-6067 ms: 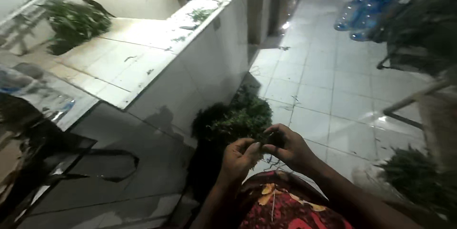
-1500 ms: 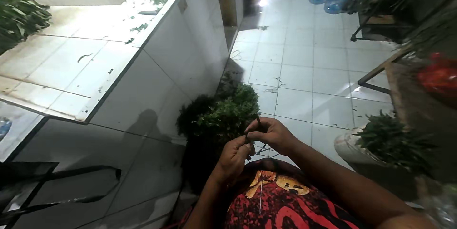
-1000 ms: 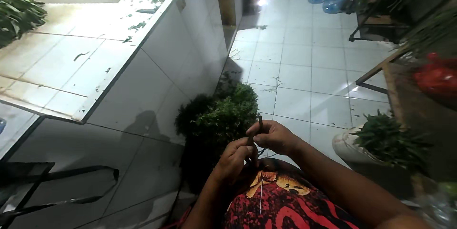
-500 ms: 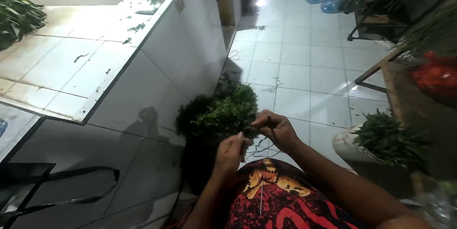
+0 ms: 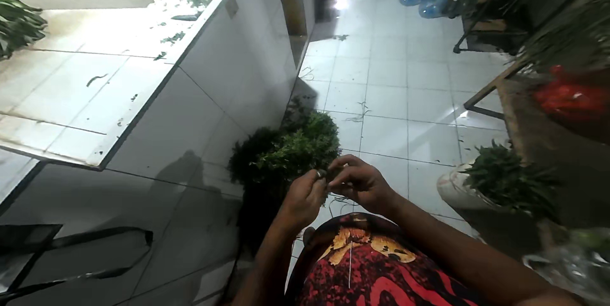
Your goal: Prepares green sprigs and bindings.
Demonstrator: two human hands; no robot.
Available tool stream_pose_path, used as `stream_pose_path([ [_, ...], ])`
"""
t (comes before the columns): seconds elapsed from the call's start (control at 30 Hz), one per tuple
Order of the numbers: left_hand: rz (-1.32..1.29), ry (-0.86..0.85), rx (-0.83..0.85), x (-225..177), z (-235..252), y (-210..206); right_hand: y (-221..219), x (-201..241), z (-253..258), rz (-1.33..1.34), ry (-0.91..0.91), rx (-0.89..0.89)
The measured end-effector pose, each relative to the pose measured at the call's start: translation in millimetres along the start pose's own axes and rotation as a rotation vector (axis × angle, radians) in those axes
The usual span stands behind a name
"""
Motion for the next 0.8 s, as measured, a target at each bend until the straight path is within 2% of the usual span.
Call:
stream_pose_path([
  [0.1, 0.302, 0.019, 0.271, -11.5, -1.6, -8.1, -5.8, 6.9, 0.3, -0.006, 0.058, 0.104],
  [0.2, 0.433, 0.049, 0.305, -17.3, -2.3, -7.4, -12.8, 7.3, 1.2, 0.045, 0.072, 0.142],
  [0.43, 0.480, 0.002, -0.006, -14.7, -7.0, -2.5, -9.2, -7.0, -1.9, -0.047, -0.022, -0.021],
  [0.53, 0.386, -0.126, -0.103, -15.7, -10.4, -2.8, -6.6, -9.4, -1.2, -0.023, -0.111, -0.098],
  [0.63, 0.230, -0.251, -0.201, -14.9, -13.5, -2.0, -6.9, -13.1, 0.2, 0.086, -0.218, -0.102],
  [0.8, -0.005, -0.259, -0.233, -6.5, -15.8, -2.2, -7.1, -19.9, 1.9, 0.148, -0.378, -0.129],
])
Point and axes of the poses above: each hand's wrist, its own z-axis towards the middle knuckle, its own y-axis out of the back of the hand, x = y × z, the point moved 7 cm from there along z, towards the middle knuckle, and after that the axes turned 13 degrees about -z, right-handed, at the moved point
